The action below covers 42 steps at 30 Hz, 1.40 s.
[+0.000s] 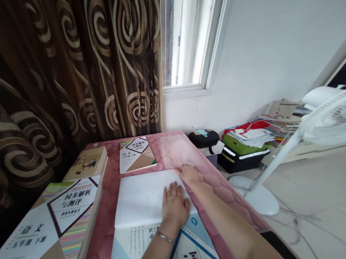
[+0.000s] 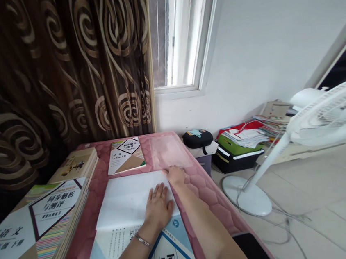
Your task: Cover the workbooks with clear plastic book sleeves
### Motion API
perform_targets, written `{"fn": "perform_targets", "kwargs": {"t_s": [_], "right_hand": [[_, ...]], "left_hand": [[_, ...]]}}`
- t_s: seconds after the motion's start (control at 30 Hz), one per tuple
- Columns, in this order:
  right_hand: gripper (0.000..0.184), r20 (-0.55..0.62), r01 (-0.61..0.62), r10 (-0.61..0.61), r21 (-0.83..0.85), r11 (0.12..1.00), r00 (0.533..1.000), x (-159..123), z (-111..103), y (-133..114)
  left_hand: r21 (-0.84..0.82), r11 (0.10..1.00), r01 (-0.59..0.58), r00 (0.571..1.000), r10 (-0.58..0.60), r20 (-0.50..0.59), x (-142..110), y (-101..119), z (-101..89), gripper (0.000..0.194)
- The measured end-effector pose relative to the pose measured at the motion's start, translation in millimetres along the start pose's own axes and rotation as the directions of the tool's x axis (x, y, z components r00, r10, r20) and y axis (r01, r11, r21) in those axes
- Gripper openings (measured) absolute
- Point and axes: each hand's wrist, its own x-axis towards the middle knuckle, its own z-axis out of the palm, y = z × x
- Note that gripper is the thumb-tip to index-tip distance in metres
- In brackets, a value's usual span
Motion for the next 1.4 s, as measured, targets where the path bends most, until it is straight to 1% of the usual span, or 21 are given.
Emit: {"fn": "perform_targets", "kwargs": {"t_s": [0.17,0.27,0.33,0.43,0.5,0.57,0.67,0.83,0.93,1.07,1.13,1.23,1.33,1.4], "right_hand": [[0.030,0.046,0.078,-0.080,0.044,0.996,0.996,-24,2,27],[0.029,0.063,0.068,-0.071,0.061,0.996,0.995,-26,-1,33],[0.034,0.064,0.034,-0.038,0.055,0.998,0.997,-17,-4,28],[0.044,0.040,-0.028,0.027,0.032,0.999,0.999,2,-6,12],[0.047,0.022,-0.057,0.057,0.018,0.998,0.998,13,-6,2],[0.047,0.011,-0.063,0.062,0.010,0.998,0.998,16,-5,-3],[0.042,0.020,-0.025,0.025,0.016,1.000,0.999,7,-2,2],[0.031,0.074,0.067,-0.071,0.046,0.997,0.995,-25,2,27],[0.030,0.090,0.079,-0.084,0.051,0.996,0.992,-31,2,34],[0.043,0.083,0.004,-0.006,0.032,0.999,0.997,-14,-1,24],[0.048,0.058,-0.046,0.045,0.022,0.999,0.997,-2,-1,14],[0.052,0.017,-0.095,0.095,0.010,0.995,0.995,10,0,2],[0.047,-0.022,-0.082,0.083,0.010,0.997,0.996,7,4,-5],[0.039,-0.049,-0.022,0.022,0.016,1.000,0.999,-3,7,-5]], "left_hand": [[0.005,1.000,-0.011,1.000,0.011,-0.028,1,-1,4.1,0.061],[-0.010,1.000,-0.006,0.999,0.006,-0.033,2,0,4.7,0.061],[-0.005,1.000,-0.005,0.999,0.005,-0.034,2,1,4.1,0.060],[-0.010,1.000,-0.014,1.000,0.013,-0.013,1,1,2.1,0.060],[-0.026,1.000,-0.017,1.000,0.017,0.004,1,0,0.6,0.061],[-0.030,0.999,-0.017,1.000,0.018,0.014,1,0,-0.5,0.061],[-0.018,1.000,-0.004,1.000,0.005,0.016,0,1,-1.0,0.061],[-0.040,0.999,-0.004,1.000,0.005,0.002,1,1,0.1,0.060],[-0.033,0.999,-0.006,1.000,0.006,0.010,1,2,-0.5,0.061],[-0.030,1.000,-0.009,0.999,0.011,0.044,1,3,-3.3,0.060],[-0.050,0.999,-0.008,0.998,0.011,0.057,1,3,-4.3,0.060],[-0.081,0.997,-0.010,0.998,0.014,0.057,1,2,-4.9,0.060],[-0.093,0.996,-0.004,0.998,0.010,0.064,1,0,-5.8,0.061],[-0.103,0.995,0.005,0.997,0.003,0.076,1,0,-7.2,0.060]]}}
